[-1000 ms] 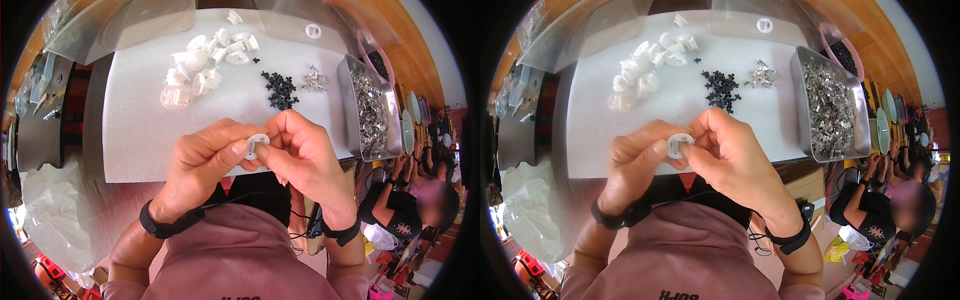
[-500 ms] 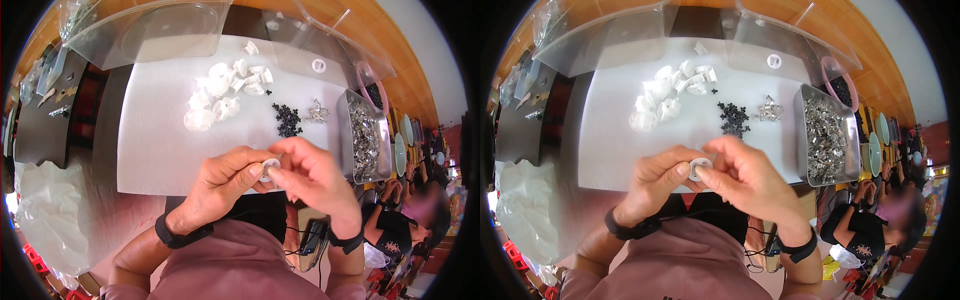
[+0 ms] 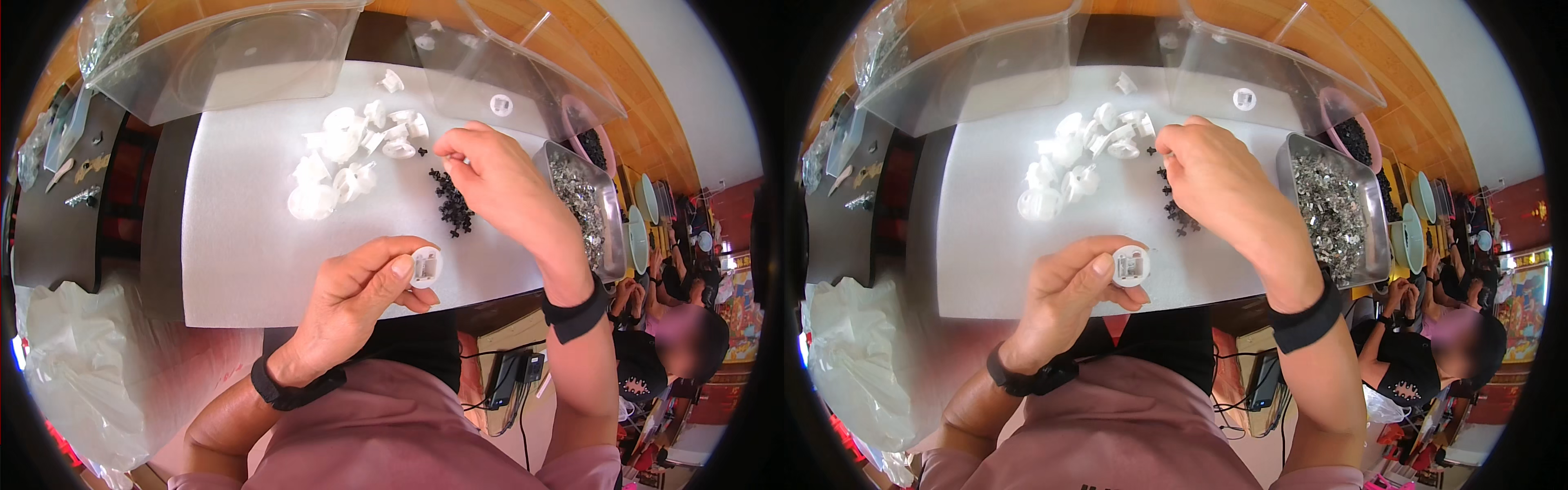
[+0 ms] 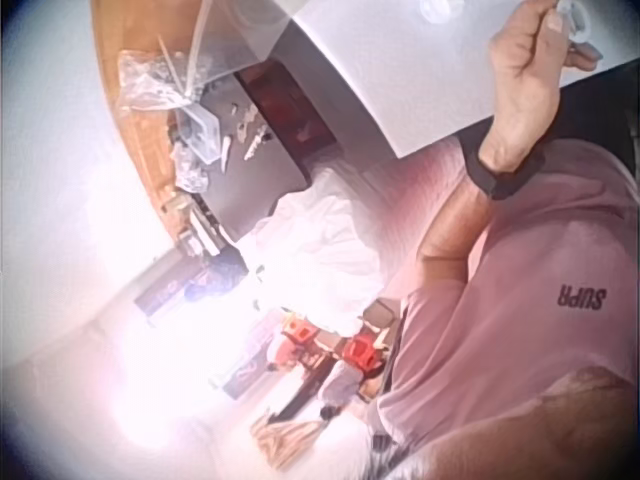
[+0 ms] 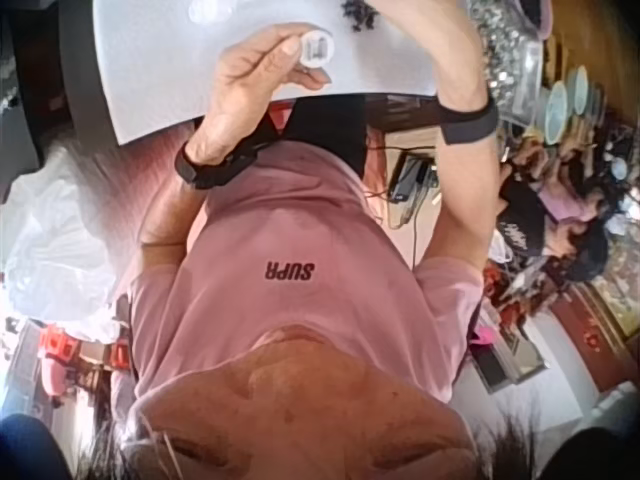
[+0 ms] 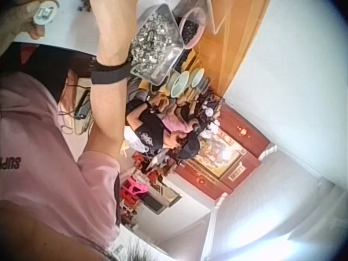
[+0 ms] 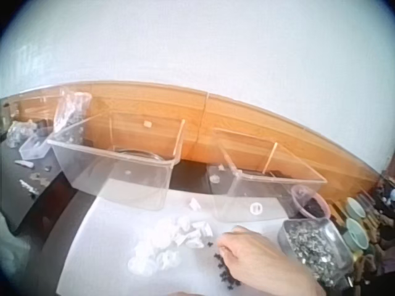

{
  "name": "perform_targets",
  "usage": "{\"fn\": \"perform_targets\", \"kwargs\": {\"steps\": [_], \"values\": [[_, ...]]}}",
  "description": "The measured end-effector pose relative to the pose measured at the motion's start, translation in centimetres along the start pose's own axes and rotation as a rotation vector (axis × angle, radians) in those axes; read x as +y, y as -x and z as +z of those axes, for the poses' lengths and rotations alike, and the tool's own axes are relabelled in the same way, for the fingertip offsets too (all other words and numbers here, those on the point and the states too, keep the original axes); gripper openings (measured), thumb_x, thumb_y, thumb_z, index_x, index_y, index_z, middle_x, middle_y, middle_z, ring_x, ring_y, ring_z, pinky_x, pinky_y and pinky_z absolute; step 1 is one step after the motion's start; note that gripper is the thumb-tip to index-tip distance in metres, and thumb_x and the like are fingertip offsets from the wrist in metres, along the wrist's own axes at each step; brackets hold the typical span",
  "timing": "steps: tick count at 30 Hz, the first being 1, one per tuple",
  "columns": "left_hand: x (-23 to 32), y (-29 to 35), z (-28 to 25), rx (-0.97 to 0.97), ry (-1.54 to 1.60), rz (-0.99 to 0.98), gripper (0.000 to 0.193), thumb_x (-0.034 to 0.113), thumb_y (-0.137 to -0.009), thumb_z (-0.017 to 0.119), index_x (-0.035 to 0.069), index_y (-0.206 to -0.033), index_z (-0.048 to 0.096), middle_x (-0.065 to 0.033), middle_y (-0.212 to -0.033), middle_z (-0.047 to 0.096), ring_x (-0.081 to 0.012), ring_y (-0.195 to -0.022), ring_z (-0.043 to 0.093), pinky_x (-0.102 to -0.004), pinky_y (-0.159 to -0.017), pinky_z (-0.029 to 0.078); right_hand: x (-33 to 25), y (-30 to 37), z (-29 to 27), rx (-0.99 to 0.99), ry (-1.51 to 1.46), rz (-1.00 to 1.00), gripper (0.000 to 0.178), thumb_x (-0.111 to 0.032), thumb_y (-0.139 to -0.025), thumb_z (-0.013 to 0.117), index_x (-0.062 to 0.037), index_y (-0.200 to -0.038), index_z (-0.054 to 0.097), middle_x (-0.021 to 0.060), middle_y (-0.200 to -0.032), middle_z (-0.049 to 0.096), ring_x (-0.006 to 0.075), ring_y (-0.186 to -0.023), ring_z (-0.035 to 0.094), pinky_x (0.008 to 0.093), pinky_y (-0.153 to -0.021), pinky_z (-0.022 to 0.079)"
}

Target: Manually inserting small black and silver pins into white plastic circular housing components on an assembly line.

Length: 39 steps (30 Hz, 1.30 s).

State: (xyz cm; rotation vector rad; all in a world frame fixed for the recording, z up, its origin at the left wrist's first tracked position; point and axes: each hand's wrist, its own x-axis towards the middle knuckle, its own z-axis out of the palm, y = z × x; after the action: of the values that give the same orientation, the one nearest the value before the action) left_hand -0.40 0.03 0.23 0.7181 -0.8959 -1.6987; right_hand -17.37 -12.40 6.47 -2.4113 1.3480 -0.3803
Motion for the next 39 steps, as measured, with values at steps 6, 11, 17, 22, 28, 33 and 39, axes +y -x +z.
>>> {"fn": "perform_targets", "kwargs": {"steps": [6, 11, 17, 22, 28, 33, 39], "values": [[0.0, 0.2, -0.1, 0.001, -0.021, 0.0, 0.031, 0.021, -0.1, 0.048, -0.003, -0.117, 0.058, -0.0076, -0.098, 0.063, -0.0142, -0.084, 0.066, -0.026, -0.075, 0.056, 0.1, -1.7, 2.1, -0.004, 0.189, 0.021, 0.012, -0.008, -0.086, 0.055, -0.0002, -0.091, 0.062, 0.0173, -0.09, 0.057, 0.0389, -0.083, 0.056, 0.0452, -0.073, 0.045], [0.0, 0.1, -0.1, -0.005, -0.004, 0.004, 0.031, 0.021, -0.1, 0.049, -0.003, -0.117, 0.057, -0.0077, -0.098, 0.063, -0.0142, -0.083, 0.065, -0.0261, -0.075, 0.056, -1.1, -2.0, 3.1, 0.018, 0.255, 0.068, 0.011, -0.009, -0.085, 0.054, 0.0011, -0.085, 0.06, 0.0178, -0.09, 0.058, 0.04, -0.085, 0.058, 0.0485, -0.073, 0.046], [0.0, 0.1, 0.0, -0.003, -0.023, 0.001, 0.035, 0.022, -0.101, 0.045, -0.006, -0.119, 0.055, -0.0126, -0.1, 0.063, -0.019, -0.084, 0.065, -0.0315, -0.075, 0.056, -1.4, -2.2, 3.6, 0.055, 0.377, 0.033, 0.01, -0.006, -0.081, 0.053, 0.0028, -0.082, 0.059, 0.0175, -0.086, 0.061, 0.0407, -0.078, 0.061, 0.0489, -0.068, 0.049], [0.0, 0.1, -0.1, 0.007, -0.008, -0.002, 0.036, 0.022, -0.101, 0.044, -0.006, -0.12, 0.054, -0.0129, -0.1, 0.063, -0.0196, -0.084, 0.065, -0.0319, -0.075, 0.055, -1.2, -2.2, 3.8, 0.114, 0.385, 0.031, 0.009, -0.003, -0.08, 0.054, 0.0049, -0.081, 0.059, 0.0198, -0.087, 0.062, 0.0413, -0.079, 0.062, 0.0486, -0.07, 0.051], [-0.1, 0.0, -0.1, 0.005, 0.038, 0.012, 0.033, 0.022, -0.1, 0.048, -0.004, -0.119, 0.057, -0.0085, -0.098, 0.063, -0.0162, -0.084, 0.065, -0.0285, -0.075, 0.056, -1.3, -1.5, 3.6, 0.115, 0.362, -0.001, 0.009, -0.002, -0.079, 0.056, 0.0049, -0.084, 0.058, 0.0209, -0.087, 0.061, 0.0413, -0.079, 0.062, 0.0482, -0.071, 0.051], [-0.1, 0.0, 0.1, 0.01, 0.045, 0.001, 0.033, 0.021, -0.1, 0.048, -0.005, -0.118, 0.057, -0.0088, -0.098, 0.062, -0.0163, -0.084, 0.065, -0.0291, -0.075, 0.056, -0.8, -1.7, 3.9, 0.14, 0.376, 0.049, 0.009, -0.003, -0.08, 0.055, 0.0047, -0.084, 0.058, 0.0213, -0.089, 0.061, 0.0411, -0.081, 0.062, 0.0479, -0.071, 0.051], [0.3, 0.0, -0.1, 0.035, 0.096, -0.013, 0.034, 0.023, -0.102, 0.043, -0.005, -0.117, 0.055, -0.0091, -0.092, 0.061, -0.0158, -0.076, 0.063, -0.029, -0.069, 0.054, -2.0, 0.2, 2.9, 0.207, 0.194, -0.001, 0.01, -0.006, -0.084, 0.058, 0.0033, -0.086, 0.059, 0.0165, -0.08, 0.062, 0.0301, -0.068, 0.061, 0.0371, -0.06, 0.049]]}}
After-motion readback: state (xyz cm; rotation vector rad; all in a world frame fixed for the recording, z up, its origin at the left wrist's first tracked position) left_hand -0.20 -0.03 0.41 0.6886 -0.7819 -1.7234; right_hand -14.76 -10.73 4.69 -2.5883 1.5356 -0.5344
